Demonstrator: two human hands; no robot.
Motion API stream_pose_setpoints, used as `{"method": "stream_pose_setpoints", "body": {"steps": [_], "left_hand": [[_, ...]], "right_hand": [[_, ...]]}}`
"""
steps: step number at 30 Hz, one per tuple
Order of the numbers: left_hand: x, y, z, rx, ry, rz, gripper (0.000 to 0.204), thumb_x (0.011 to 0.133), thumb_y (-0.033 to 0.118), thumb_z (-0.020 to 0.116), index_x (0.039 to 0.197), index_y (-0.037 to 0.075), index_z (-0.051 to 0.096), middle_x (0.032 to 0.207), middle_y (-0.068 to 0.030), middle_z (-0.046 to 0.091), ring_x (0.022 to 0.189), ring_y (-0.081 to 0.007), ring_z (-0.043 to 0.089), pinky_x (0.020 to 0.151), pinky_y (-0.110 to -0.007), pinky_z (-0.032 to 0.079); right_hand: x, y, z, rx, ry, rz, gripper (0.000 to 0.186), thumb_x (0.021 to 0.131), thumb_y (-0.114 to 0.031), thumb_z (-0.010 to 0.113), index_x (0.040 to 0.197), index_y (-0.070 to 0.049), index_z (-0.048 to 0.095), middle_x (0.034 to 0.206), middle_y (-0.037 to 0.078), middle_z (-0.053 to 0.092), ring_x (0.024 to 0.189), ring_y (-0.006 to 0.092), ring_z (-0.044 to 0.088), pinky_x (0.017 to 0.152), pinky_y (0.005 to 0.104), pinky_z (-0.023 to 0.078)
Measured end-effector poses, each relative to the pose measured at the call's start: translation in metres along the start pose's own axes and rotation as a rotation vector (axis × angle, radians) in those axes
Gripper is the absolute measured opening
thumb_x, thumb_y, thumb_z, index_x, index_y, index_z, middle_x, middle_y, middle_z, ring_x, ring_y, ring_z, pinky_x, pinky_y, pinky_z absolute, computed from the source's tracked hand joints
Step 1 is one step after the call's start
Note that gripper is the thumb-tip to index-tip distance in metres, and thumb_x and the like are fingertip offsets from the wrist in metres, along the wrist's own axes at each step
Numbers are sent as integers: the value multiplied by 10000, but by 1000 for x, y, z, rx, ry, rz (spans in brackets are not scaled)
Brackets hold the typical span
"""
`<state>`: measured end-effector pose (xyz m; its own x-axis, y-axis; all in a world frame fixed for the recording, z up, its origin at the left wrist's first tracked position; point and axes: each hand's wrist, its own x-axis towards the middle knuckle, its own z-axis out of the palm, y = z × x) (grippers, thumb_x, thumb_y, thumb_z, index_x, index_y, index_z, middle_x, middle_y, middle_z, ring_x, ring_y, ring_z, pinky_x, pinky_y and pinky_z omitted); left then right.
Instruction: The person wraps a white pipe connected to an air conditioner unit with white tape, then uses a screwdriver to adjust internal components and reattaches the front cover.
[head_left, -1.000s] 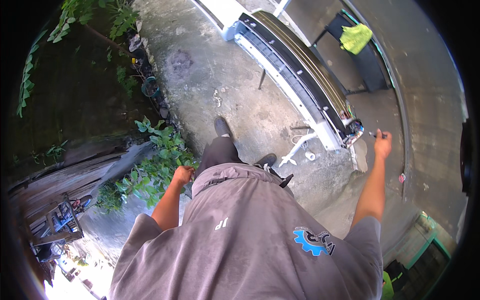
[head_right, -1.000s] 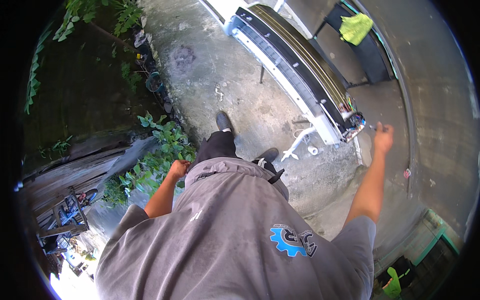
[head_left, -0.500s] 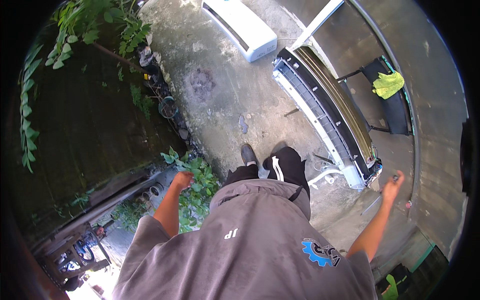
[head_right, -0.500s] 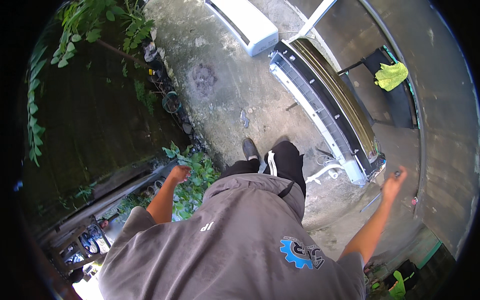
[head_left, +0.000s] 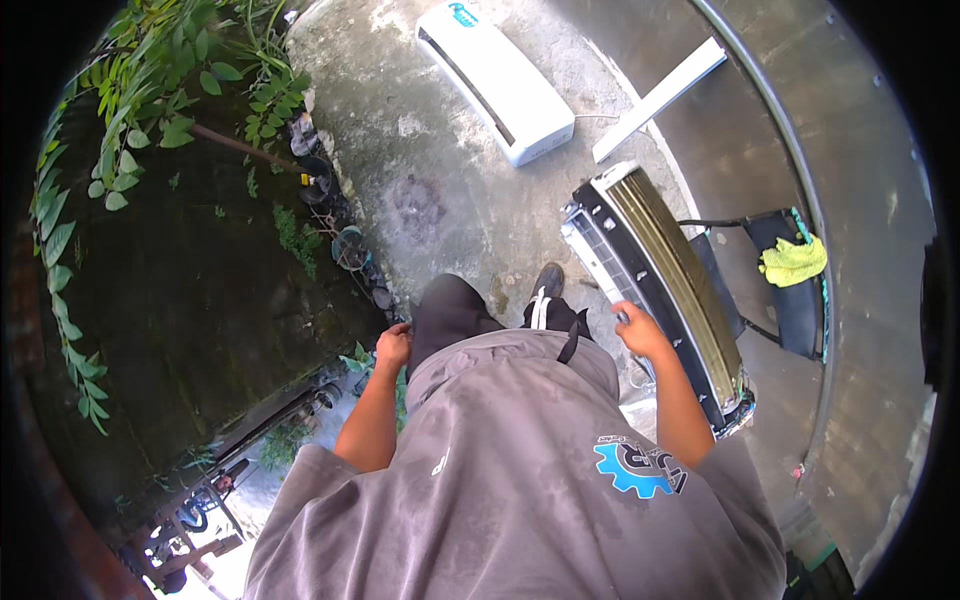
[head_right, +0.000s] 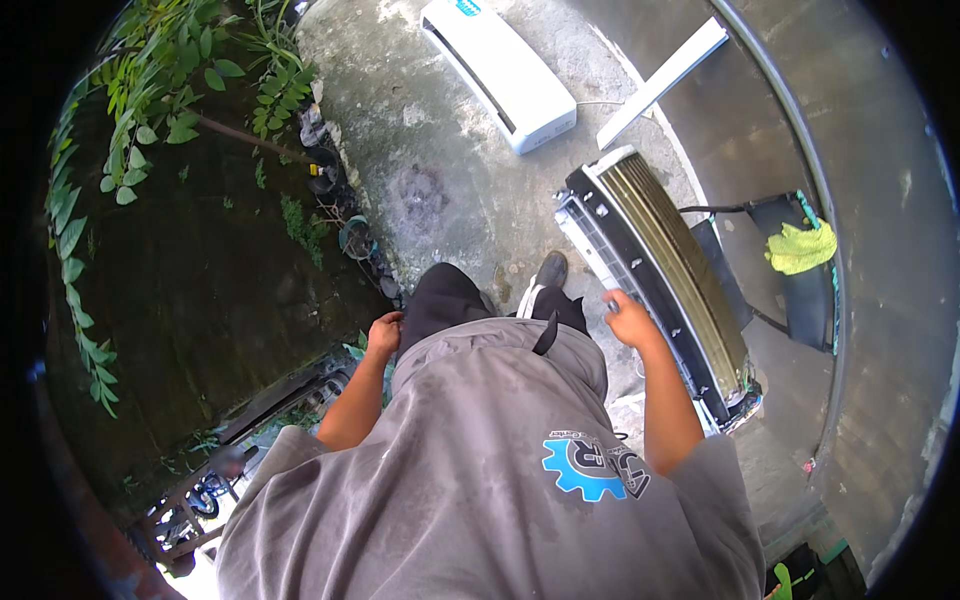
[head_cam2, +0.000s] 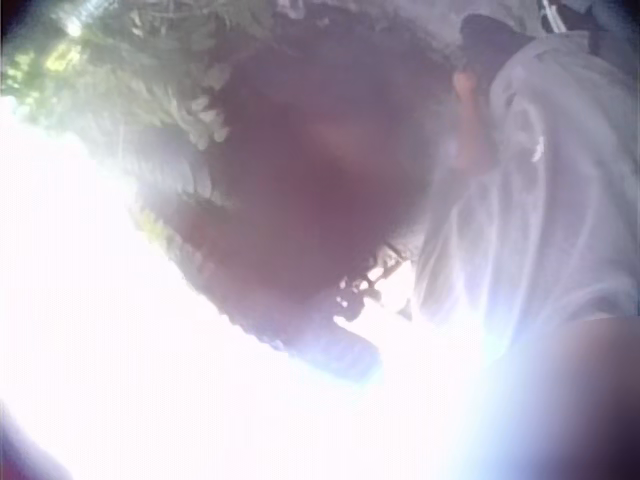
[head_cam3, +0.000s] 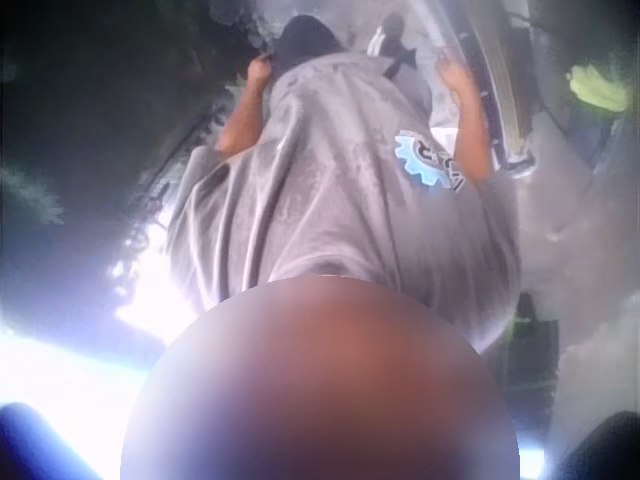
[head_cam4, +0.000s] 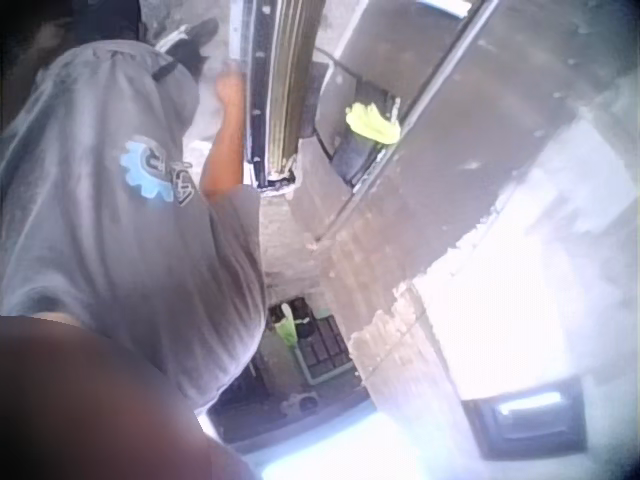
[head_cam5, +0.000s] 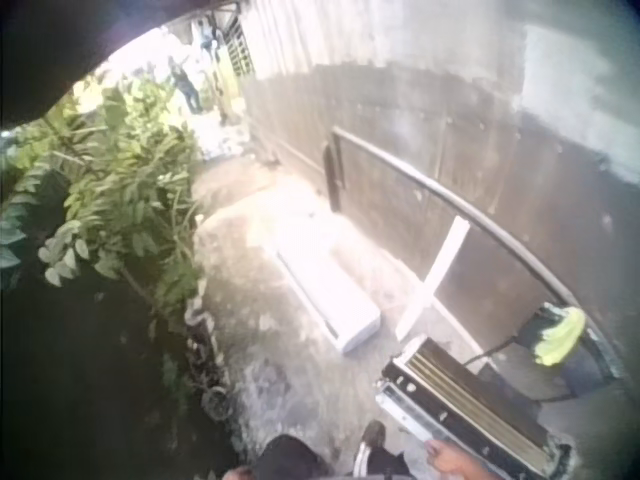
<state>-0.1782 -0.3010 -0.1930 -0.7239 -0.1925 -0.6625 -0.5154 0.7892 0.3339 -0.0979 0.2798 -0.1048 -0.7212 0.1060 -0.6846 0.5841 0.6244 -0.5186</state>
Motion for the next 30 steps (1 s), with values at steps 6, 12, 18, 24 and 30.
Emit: {"method": "stream_pose_setpoints", "body": {"steps": [6,12,18,24,30], "left_hand": [[99,42,-19,3,-21,-27,336,943,235,606,1201,130,794,1142,-156,786,1097,-313,750,985,-400,562],[243,79,-62,1,-20,12,271,968,290,662,1161,159,801,1061,-161,789,1049,-330,757,947,-433,576],[434,140,-195,69,-172,142,284,963,260,705,1187,85,703,963,-151,799,948,-289,775,878,-402,580],[574,244,-322,24,-432,106,275,914,151,616,1086,33,796,868,-113,776,739,-200,738,686,-358,574],[599,331,-331,89,-391,125,322,933,83,521,1090,-7,787,829,-95,741,637,-164,679,554,-324,527]], "right_hand": [[84,-73,-59,12,68,-22,431,875,-115,649,1305,-134,642,871,160,695,778,258,688,727,411,537],[133,-123,-66,184,153,222,419,885,-88,635,1300,-146,643,888,171,706,733,275,693,685,431,559],[174,-249,-27,442,175,526,279,943,-139,677,1217,-145,622,729,70,614,532,175,579,478,372,466],[196,-362,-3,706,215,641,209,979,-192,669,1168,-129,608,732,66,618,566,177,650,485,366,524],[219,-374,19,776,294,704,202,980,-187,662,1169,-120,635,715,73,624,547,180,633,482,369,508]]}}
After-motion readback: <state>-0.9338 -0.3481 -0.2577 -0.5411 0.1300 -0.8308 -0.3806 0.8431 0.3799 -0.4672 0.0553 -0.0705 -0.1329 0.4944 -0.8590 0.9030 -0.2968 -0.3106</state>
